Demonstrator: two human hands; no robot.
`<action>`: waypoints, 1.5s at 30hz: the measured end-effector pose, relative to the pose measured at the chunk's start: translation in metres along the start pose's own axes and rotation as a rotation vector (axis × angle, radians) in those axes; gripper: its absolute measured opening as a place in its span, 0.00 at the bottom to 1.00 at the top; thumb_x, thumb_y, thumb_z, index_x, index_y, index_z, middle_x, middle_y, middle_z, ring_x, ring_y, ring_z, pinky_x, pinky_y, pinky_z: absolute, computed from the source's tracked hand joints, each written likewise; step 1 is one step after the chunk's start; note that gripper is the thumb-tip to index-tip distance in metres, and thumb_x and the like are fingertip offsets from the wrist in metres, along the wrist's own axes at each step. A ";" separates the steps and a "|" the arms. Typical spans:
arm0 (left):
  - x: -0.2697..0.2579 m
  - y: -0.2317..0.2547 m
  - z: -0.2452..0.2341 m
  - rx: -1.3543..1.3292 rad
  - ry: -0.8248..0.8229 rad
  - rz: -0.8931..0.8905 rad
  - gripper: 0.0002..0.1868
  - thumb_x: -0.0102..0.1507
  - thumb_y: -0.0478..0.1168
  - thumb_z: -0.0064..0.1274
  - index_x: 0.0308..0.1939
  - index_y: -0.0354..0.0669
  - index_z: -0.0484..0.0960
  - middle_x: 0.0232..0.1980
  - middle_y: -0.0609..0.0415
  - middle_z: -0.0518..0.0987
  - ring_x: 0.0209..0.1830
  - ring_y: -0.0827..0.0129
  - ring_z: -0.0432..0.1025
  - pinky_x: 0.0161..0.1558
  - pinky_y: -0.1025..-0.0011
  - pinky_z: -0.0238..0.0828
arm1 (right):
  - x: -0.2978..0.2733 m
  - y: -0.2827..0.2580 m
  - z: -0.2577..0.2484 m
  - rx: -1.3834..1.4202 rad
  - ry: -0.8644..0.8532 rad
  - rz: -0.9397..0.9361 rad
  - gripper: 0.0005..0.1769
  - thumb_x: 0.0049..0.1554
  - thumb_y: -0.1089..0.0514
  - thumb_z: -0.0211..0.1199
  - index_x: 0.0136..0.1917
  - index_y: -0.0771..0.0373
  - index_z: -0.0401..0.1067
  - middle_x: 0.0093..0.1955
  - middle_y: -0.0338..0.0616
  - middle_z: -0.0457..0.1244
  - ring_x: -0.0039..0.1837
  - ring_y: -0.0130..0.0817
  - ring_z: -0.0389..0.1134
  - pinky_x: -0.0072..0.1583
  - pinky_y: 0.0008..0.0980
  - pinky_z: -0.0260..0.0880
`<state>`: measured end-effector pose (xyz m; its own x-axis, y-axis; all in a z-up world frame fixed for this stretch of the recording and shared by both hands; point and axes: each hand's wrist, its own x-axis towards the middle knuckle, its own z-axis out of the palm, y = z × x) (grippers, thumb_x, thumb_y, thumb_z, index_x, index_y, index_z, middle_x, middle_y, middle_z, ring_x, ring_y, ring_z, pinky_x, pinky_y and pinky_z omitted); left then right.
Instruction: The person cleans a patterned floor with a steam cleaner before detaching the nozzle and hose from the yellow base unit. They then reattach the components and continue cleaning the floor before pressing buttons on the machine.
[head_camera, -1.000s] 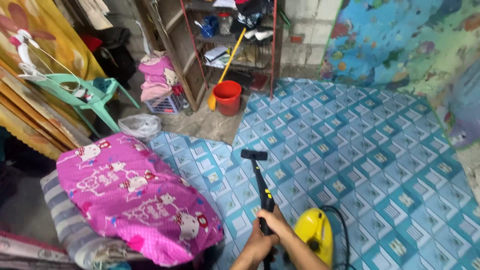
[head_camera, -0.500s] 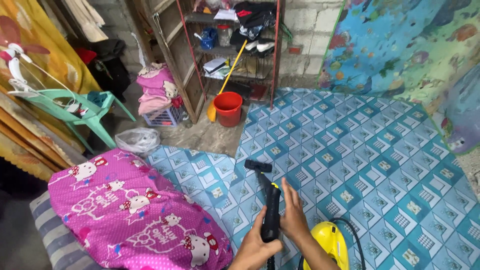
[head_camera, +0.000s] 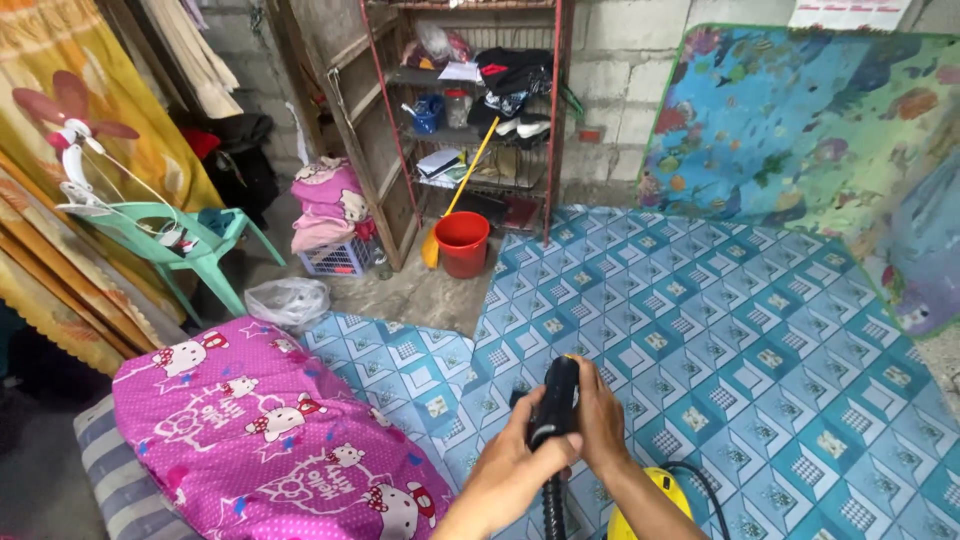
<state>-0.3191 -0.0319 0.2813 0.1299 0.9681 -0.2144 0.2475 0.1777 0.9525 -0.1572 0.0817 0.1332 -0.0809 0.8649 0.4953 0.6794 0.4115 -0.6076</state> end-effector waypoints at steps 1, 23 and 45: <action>-0.004 0.015 -0.002 0.045 -0.005 -0.021 0.47 0.56 0.61 0.51 0.77 0.53 0.59 0.39 0.49 0.82 0.41 0.64 0.78 0.46 0.70 0.72 | 0.006 -0.011 -0.014 0.013 0.009 -0.033 0.33 0.50 0.64 0.61 0.68 0.56 0.59 0.62 0.54 0.66 0.62 0.59 0.69 0.56 0.50 0.70; 0.044 0.020 0.047 0.244 0.120 0.789 0.41 0.51 0.47 0.72 0.68 0.50 0.79 0.64 0.46 0.73 0.66 0.54 0.69 0.68 0.63 0.67 | 0.005 0.034 -0.037 0.191 0.052 0.107 0.36 0.48 0.49 0.69 0.63 0.60 0.56 0.52 0.48 0.63 0.50 0.40 0.70 0.49 0.39 0.73; 0.146 0.038 0.043 0.121 0.210 0.853 0.17 0.59 0.42 0.62 0.49 0.43 0.78 0.54 0.48 0.83 0.67 0.53 0.74 0.63 0.60 0.71 | 0.086 0.059 -0.010 0.086 0.065 -0.091 0.24 0.54 0.54 0.64 0.62 0.64 0.66 0.50 0.55 0.69 0.53 0.53 0.72 0.50 0.43 0.73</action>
<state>-0.2497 0.1082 0.2771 0.1412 0.7766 0.6140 0.2483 -0.6281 0.7374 -0.1171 0.1772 0.1460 -0.0906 0.8036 0.5883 0.6059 0.5133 -0.6078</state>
